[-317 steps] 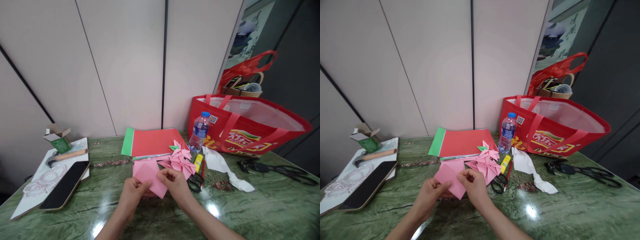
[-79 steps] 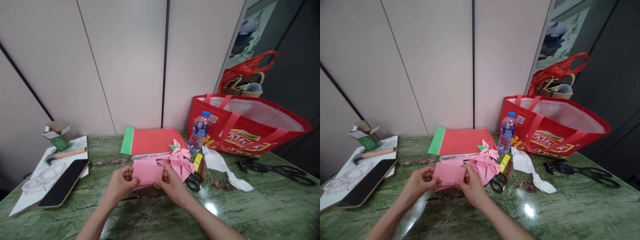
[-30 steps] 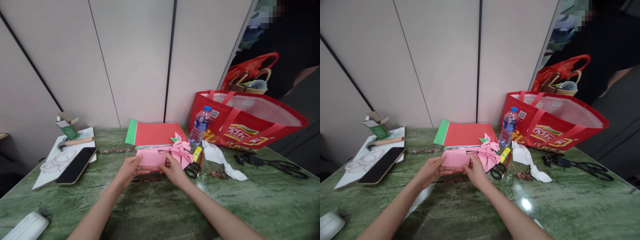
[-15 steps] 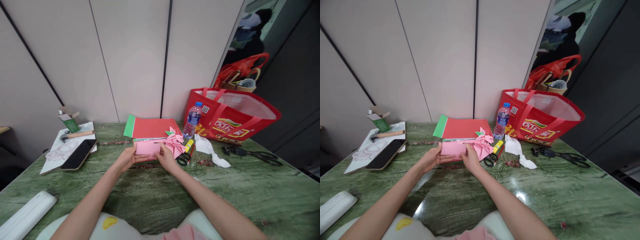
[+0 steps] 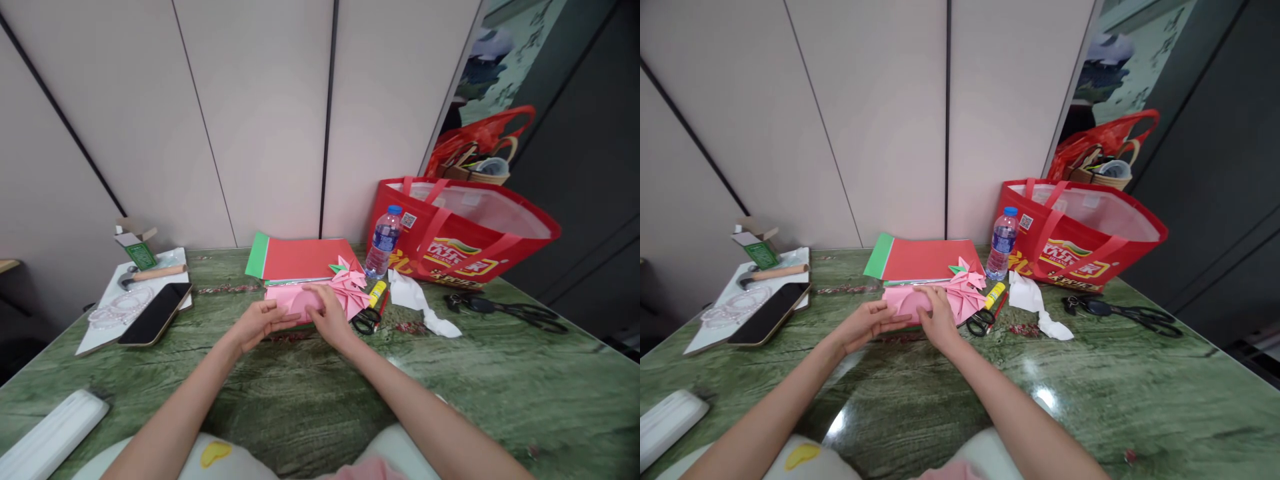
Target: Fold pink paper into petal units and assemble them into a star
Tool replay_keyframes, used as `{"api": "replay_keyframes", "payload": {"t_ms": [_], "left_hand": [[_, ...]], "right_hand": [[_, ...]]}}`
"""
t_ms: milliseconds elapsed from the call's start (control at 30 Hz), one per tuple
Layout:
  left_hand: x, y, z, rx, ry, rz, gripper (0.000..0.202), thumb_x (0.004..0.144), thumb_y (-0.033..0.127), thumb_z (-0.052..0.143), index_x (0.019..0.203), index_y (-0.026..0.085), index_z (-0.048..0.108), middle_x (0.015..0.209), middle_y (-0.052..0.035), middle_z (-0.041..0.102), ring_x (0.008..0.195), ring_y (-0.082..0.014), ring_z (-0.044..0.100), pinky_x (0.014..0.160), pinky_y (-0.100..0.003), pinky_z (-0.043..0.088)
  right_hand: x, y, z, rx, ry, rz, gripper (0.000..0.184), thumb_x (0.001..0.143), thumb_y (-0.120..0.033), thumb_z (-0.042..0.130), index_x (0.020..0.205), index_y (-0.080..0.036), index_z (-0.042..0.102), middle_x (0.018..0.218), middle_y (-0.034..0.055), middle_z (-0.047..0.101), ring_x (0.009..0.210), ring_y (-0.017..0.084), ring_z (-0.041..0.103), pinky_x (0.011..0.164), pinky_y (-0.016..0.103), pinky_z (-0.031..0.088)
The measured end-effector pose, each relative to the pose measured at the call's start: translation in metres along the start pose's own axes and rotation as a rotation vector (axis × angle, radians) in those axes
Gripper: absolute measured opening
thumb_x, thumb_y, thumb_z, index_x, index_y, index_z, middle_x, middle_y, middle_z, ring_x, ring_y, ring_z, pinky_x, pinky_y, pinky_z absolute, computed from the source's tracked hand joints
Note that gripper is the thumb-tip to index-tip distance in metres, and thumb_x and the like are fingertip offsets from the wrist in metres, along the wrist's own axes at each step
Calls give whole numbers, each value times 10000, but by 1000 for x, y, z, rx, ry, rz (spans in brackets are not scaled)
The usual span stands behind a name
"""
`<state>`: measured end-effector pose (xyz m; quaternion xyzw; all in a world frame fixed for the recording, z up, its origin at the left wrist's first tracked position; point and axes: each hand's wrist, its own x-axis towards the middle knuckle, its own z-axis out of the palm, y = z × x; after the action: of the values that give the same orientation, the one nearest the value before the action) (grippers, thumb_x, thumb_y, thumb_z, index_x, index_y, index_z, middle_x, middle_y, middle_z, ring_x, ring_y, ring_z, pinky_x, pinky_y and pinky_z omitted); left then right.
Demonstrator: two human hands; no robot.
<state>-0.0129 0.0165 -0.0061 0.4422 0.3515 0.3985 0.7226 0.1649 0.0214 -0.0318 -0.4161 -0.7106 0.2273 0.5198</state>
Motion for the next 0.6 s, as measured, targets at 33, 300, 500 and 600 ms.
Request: {"api": "replay_keyframes", "payload": {"t_ms": [33, 300, 500, 600], "left_hand": [[0, 0, 0, 6, -7, -3, 234, 687, 169, 679, 898, 82, 627, 909, -104, 686, 953, -266, 612, 921, -422, 423], [2, -9, 1, 31, 24, -3, 399, 586, 117, 745, 966, 106, 624, 936, -108, 690, 861, -211, 636, 836, -345, 472], [1, -10, 3, 32, 42, 2, 437, 565, 107, 756, 982, 108, 624, 900, -102, 692, 773, -177, 643, 740, -281, 493], [2, -9, 3, 1, 43, 16, 304, 607, 173, 738, 888, 98, 648, 863, -95, 692, 790, -178, 634, 795, -319, 482]], "right_hand": [[0, 1, 1, -4, 3, -1, 393, 690, -56, 476, 1044, -217, 532, 1055, 51, 509, 1049, 188, 457, 940, 348, 347], [-4, 5, 5, -166, -2, -51, 440, 692, -61, 515, 1075, -267, 584, 1287, 64, 336, 1212, 235, 315, 977, 405, 307], [-6, -7, 5, -447, -25, -207, 444, 650, -20, 554, 949, -334, 653, 1388, -16, 275, 1290, 304, 117, 978, 550, 188], [-8, -8, 6, -484, -114, -228, 318, 686, -61, 571, 847, -310, 685, 1340, 16, 376, 1275, 301, 180, 969, 568, 171]]}}
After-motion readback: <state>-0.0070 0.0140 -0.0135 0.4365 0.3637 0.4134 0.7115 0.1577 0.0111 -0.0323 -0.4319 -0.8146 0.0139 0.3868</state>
